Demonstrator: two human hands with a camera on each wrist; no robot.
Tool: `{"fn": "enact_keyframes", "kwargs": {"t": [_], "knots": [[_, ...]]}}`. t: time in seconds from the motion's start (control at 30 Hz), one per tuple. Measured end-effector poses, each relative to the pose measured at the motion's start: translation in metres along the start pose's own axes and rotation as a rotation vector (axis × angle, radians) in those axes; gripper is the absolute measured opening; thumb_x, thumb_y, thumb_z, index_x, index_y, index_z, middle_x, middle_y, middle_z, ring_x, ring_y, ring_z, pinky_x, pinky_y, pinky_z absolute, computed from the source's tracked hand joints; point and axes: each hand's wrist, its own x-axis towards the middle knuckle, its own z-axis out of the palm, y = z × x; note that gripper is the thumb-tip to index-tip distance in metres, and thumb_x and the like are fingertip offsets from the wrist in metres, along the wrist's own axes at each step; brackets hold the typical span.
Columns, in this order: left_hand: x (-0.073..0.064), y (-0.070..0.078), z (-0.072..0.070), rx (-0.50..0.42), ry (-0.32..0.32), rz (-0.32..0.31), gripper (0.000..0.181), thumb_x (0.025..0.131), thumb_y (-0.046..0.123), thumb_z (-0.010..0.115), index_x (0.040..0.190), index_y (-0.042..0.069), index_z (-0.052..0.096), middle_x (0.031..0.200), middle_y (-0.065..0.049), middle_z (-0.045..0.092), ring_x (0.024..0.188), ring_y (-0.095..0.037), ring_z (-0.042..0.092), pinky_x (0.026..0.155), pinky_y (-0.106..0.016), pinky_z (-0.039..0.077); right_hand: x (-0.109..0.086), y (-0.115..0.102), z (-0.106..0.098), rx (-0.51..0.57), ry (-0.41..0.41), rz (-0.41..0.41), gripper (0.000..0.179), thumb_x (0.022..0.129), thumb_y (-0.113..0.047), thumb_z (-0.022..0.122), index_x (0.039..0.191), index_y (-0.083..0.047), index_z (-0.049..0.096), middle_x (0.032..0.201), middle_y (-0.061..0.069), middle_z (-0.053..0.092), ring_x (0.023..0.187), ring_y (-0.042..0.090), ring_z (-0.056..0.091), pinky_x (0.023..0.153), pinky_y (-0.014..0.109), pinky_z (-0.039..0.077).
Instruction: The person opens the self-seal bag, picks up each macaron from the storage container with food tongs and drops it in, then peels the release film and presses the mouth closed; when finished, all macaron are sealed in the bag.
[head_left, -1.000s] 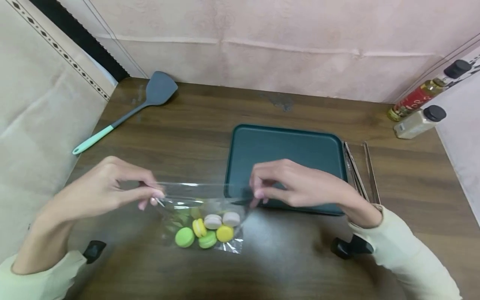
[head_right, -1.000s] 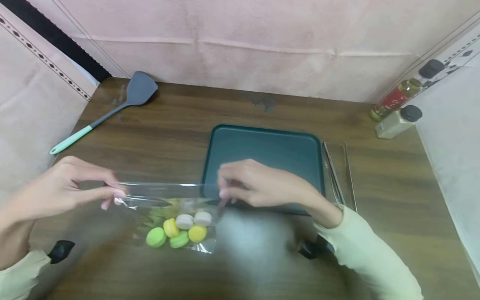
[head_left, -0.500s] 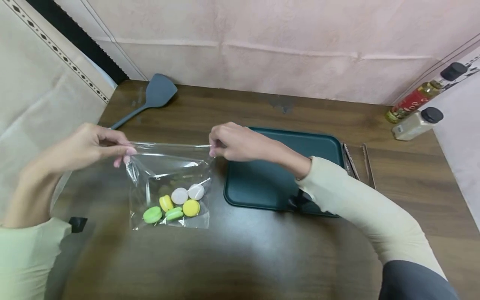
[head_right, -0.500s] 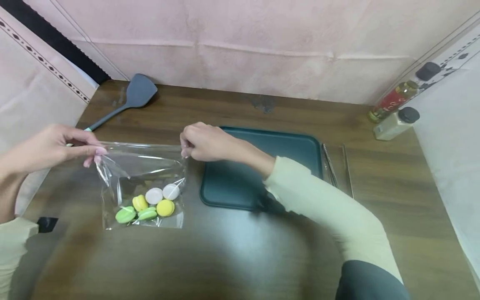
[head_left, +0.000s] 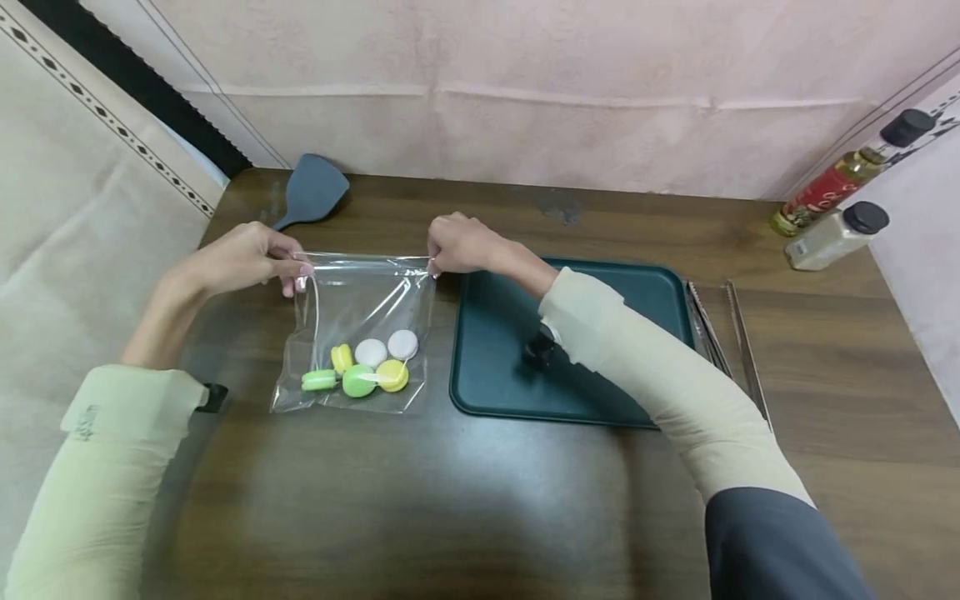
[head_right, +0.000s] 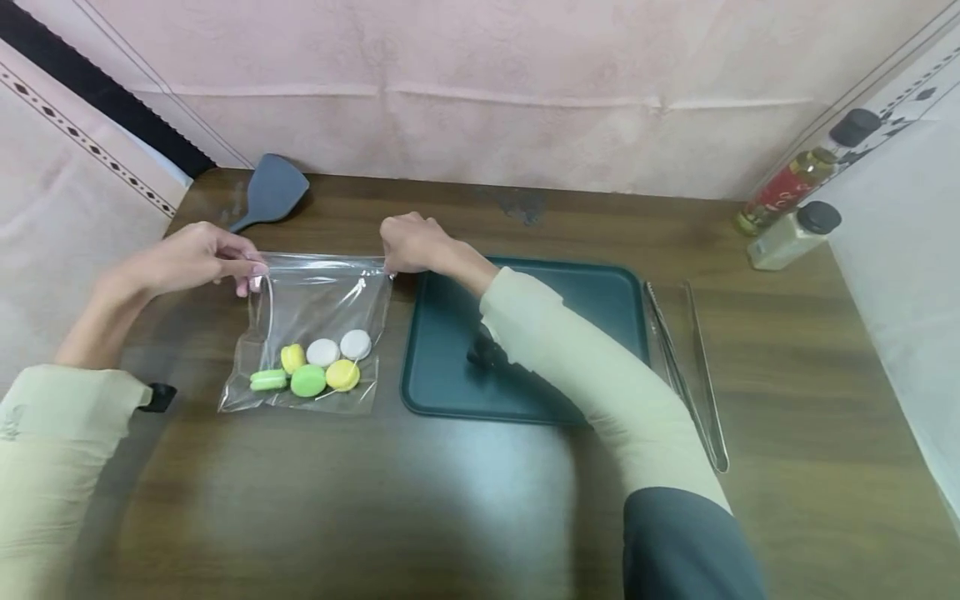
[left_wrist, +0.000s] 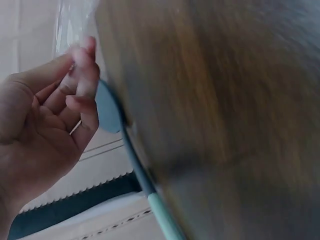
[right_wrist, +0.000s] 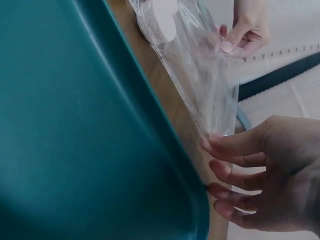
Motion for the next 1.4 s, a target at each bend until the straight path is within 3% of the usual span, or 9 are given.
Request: {"fn": "enact_keyframes", "kwargs": {"t": [0.23,0.33,0.6,0.73,0.9,1.03,1.17,1.27,1.4], "knots": [[0.027,0.004,0.006,-0.002,-0.068,0.000,0.019,0.111,0.015,0.066,0.110,0.000,0.078,0.082,-0.005,0.077,0.074,-0.017,0.072,0.064,-0.027,0.051,-0.029,-0.027,-0.024,-0.092,-0.010,0.119,0.042,0.103,-0.013,0.071,0.063,-0.010,0.060,0.066,0.002,0.050,0.101,0.029,0.047,0.078,0.036,0.037],[0.033,0.009,0.008,-0.003,-0.098,-0.011,0.021,0.112,0.014,0.064,0.106,-0.002,0.076,0.080,-0.006,0.075,0.071,-0.019,0.070,0.062,-0.027,0.052,-0.032,-0.028,-0.027,-0.100,-0.007,0.162,0.037,0.102,-0.012,0.067,0.066,-0.012,0.058,0.070,0.002,0.050,0.099,0.029,0.046,0.077,0.038,0.037],[0.041,0.018,0.010,0.061,-0.125,-0.096,0.033,0.111,0.022,0.067,0.085,0.002,0.071,0.071,-0.006,0.066,0.063,-0.019,0.061,0.059,-0.030,0.051,-0.061,-0.044,-0.034,-0.166,0.082,0.229,0.020,0.107,-0.024,0.074,0.100,-0.006,0.074,0.136,0.017,0.065,0.123,0.038,0.057,0.107,0.050,0.046],[0.035,0.013,0.015,0.086,-0.124,-0.127,0.044,0.112,0.032,0.066,0.079,0.004,0.068,0.067,-0.005,0.064,0.061,-0.018,0.059,0.060,-0.031,0.049,-0.102,-0.051,-0.033,-0.122,0.202,0.071,0.021,0.107,-0.024,0.076,0.108,-0.003,0.077,0.134,0.016,0.065,0.113,0.032,0.061,0.101,0.044,0.050],[0.015,0.017,0.018,0.152,-0.051,-0.153,0.046,0.113,0.035,0.064,0.081,0.002,0.068,0.069,-0.007,0.066,0.064,-0.021,0.061,0.064,-0.037,0.047,-0.201,-0.063,-0.039,0.055,0.363,-0.203,0.019,0.113,-0.020,0.065,0.110,-0.005,0.077,0.103,0.007,0.076,0.089,0.021,0.068,0.084,0.039,0.056],[-0.011,0.046,0.019,0.215,0.062,-0.160,0.036,0.114,0.027,0.061,0.094,-0.001,0.071,0.077,-0.011,0.071,0.069,-0.025,0.063,0.062,-0.040,0.044,-0.276,-0.051,-0.039,-0.028,0.580,-0.289,0.037,0.118,-0.026,0.055,0.092,-0.011,0.075,0.079,0.000,0.073,0.074,0.014,0.066,0.074,0.040,0.055],[-0.037,0.097,0.029,0.244,0.263,-0.032,0.029,0.114,0.015,0.055,0.104,-0.008,0.070,0.078,-0.016,0.068,0.065,-0.028,0.059,0.057,-0.043,0.044,-0.330,-0.031,-0.039,-0.149,0.768,-0.301,0.057,0.120,-0.042,0.042,0.092,-0.008,0.077,0.082,0.001,0.076,0.082,0.018,0.070,0.091,0.032,0.053],[-0.052,0.139,0.041,0.249,0.408,0.097,0.028,0.115,0.008,0.051,0.115,-0.012,0.070,0.088,-0.025,0.071,0.061,-0.027,0.056,0.055,-0.046,0.048,-0.351,-0.023,-0.035,-0.176,0.848,-0.277,0.062,0.120,-0.046,0.040,0.096,-0.004,0.078,0.086,0.005,0.078,0.087,0.023,0.071,0.105,0.021,0.044],[-0.061,0.179,0.062,0.199,0.425,0.237,0.035,0.116,0.003,0.047,0.143,-0.011,0.062,0.133,-0.032,0.072,0.052,-0.019,0.051,0.048,-0.034,0.046,-0.353,-0.017,-0.025,-0.274,0.917,-0.264,0.055,0.120,-0.038,0.044,0.106,0.002,0.079,0.098,0.014,0.080,0.093,0.031,0.074,0.112,0.030,0.046]]}}
